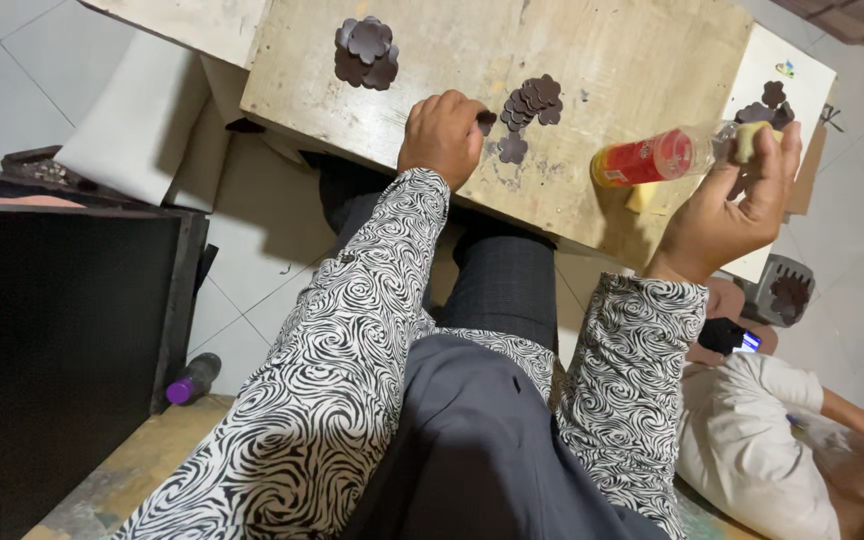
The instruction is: The person sits on the floor and repeatedly picks up small dark flower-shaped pieces from a low table. They rub each piece with a small yellow sponge, then place it back on the table. A plastic bottle with red liquid is visible nearby but not used.
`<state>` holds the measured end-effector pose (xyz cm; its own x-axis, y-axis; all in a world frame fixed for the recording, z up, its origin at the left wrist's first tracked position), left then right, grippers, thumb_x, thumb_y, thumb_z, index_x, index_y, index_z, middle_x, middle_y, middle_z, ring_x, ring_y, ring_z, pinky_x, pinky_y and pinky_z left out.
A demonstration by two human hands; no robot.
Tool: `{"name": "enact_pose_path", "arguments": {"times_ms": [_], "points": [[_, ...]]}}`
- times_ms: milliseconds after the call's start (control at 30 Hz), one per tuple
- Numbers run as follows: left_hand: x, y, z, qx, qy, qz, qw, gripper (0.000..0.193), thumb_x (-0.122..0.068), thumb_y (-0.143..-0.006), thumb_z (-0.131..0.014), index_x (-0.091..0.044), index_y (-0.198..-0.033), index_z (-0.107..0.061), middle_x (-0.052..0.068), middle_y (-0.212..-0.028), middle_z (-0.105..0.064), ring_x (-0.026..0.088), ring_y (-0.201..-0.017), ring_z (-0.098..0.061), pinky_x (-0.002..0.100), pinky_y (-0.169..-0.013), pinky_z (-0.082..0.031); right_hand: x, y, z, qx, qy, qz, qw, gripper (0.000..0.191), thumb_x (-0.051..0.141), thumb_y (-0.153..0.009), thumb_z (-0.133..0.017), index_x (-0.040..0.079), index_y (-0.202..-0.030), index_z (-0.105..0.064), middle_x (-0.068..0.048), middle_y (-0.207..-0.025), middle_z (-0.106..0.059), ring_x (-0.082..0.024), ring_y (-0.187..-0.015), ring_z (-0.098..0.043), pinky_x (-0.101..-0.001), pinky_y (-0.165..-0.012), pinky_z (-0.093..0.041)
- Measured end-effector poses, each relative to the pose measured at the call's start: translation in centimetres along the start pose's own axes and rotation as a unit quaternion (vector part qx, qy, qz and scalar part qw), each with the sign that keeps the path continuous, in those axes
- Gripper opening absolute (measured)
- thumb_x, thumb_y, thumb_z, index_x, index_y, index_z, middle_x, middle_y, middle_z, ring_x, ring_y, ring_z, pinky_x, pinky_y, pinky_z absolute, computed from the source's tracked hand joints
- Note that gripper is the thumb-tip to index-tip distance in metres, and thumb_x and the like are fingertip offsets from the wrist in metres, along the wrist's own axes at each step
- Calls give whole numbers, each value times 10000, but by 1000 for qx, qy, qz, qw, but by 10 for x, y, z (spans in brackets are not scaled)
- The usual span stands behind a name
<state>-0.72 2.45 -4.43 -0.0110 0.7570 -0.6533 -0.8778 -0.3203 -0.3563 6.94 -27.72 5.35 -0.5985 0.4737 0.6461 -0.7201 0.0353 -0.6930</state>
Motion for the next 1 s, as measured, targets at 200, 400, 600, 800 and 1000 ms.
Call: {"name": "enact_pose_path", "arguments": {"times_ms": [200, 400, 600, 800, 1000], "points": [[1, 0, -1, -13, -1, 3, 1000, 205, -84, -859, -688, -109, -1062, -708, 80, -1011, -635, 267, -1035, -612, 434, -999, -449, 6, -9, 4, -31, -95, -26, 995, 292, -71, -1097, -626, -67, -1389, -618, -191, -1536, -528, -255, -1297, -699, -395, -1067, -608], [2, -1, -1, -4, 4, 8, 1000, 218, -79, -863, -677, -115, -1076, -710, 75, -1021, -635, 259, -1049, -613, 433, -1012, -446, 28, 6, 20, -142, -146, -65, 977, 298, 70, -1071, -654, -22, -1352, -612, -124, -1113, -714, -175, -997, -680, -318, -911, -608], [3, 1, -4, 3, -2, 13, 1000, 231, -78, -872, -672, -116, -1097, -708, 84, -1038, -629, 273, -1066, -600, 441, -1031, -431, 22, 67, -23, 21, -190, -203, 960, 176, 123, -1075, -685, -12, -1188, -701, -68, -1103, -728, -131, -991, -685, -276, -885, -571], [-3, 2, -2, 2, 1, 11, 1000, 219, -91, -874, -676, -106, -1090, -708, 93, -1043, -629, 290, -1087, -596, 450, -1039, -419, -2, 93, -66, 167, -207, -349, 899, 250, 140, -985, -732, -4, -1185, -695, -35, -1017, -721, -103, -862, -670, -283, -776, -599], [-11, 5, 0, 18, 13, 15, 1000, 168, -111, -924, -685, -101, -1091, -699, 83, -1069, -640, 281, -1079, -600, 451, -1040, -425, 5, 88, -62, 194, -247, -387, 867, 287, 164, -990, -719, -6, -1214, -665, -21, -1015, -689, -82, -856, -663, -329, -750, -654]]}}
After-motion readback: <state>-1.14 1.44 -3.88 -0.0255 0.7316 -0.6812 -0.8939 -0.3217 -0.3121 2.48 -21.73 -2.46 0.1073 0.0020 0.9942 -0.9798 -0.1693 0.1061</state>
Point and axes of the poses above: each hand's wrist, its own y-axis away from the middle knuckle, its own z-axis out of the back of the hand, x = y × z, the point moved 3 cm from there along -y, towards the middle knuckle
